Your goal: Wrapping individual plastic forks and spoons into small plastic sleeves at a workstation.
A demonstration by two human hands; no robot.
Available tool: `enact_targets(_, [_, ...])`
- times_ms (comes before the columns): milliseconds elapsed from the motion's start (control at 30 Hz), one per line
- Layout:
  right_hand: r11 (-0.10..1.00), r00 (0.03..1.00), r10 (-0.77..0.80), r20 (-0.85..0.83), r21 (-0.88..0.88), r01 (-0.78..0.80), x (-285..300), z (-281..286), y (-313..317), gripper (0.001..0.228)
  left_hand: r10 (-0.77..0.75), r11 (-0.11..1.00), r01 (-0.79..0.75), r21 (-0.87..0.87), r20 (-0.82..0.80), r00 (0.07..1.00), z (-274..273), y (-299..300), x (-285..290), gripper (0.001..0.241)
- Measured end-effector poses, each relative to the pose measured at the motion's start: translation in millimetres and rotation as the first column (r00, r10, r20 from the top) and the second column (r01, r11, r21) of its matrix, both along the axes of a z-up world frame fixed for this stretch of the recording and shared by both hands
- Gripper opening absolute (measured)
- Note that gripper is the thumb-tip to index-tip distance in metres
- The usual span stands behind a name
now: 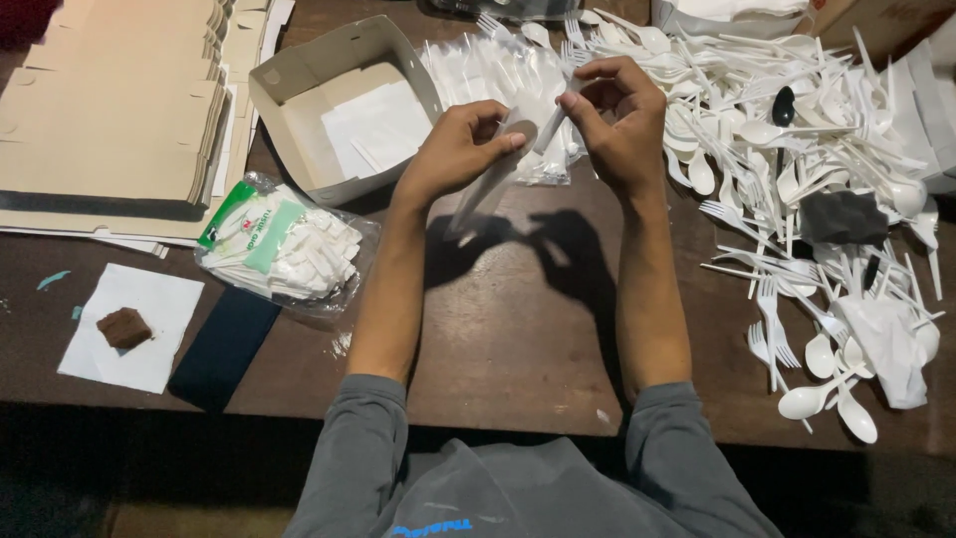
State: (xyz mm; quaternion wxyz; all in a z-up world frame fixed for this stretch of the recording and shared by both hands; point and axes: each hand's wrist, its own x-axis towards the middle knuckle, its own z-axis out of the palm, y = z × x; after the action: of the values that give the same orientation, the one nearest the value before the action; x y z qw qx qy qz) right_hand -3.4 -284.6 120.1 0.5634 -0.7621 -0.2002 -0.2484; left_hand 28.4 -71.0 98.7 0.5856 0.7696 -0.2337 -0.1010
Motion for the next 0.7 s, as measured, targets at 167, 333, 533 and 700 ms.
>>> enact_targets(167, [0.997,1.000,-0.019,0.002,-0.079,0.019,4.2,-4.7,-2.0,0.002,0.023,1.000,-0.023,-0.001,0.047,0.999,-1.1,2.5,-0.7,0.018])
enact_targets(333, [0.983,1.000,-0.001,-0.006,-0.184,0.000,3.4,-3.0,-1.3,0.017,0.028,1.000,-0.029,0.012,0.077,0.997,-2.7,3.3,0.2,0.018])
enact_targets(533, [0.984,0.998,0.053,-0.033,-0.167,-0.058,6.4,-8.5,-2.3,0.019,0.016,1.000,-0.015,-0.019,0.068,0.998,-4.0,2.0,0.6,0.016])
enact_targets(700, [0.963,0.987,0.085,-0.137,-0.243,-0.116,8.0,-10.5,-6.1,0.048,0.019,0.999,-0.024,0.038,0.106,0.994,-3.2,2.1,2.7,0.011])
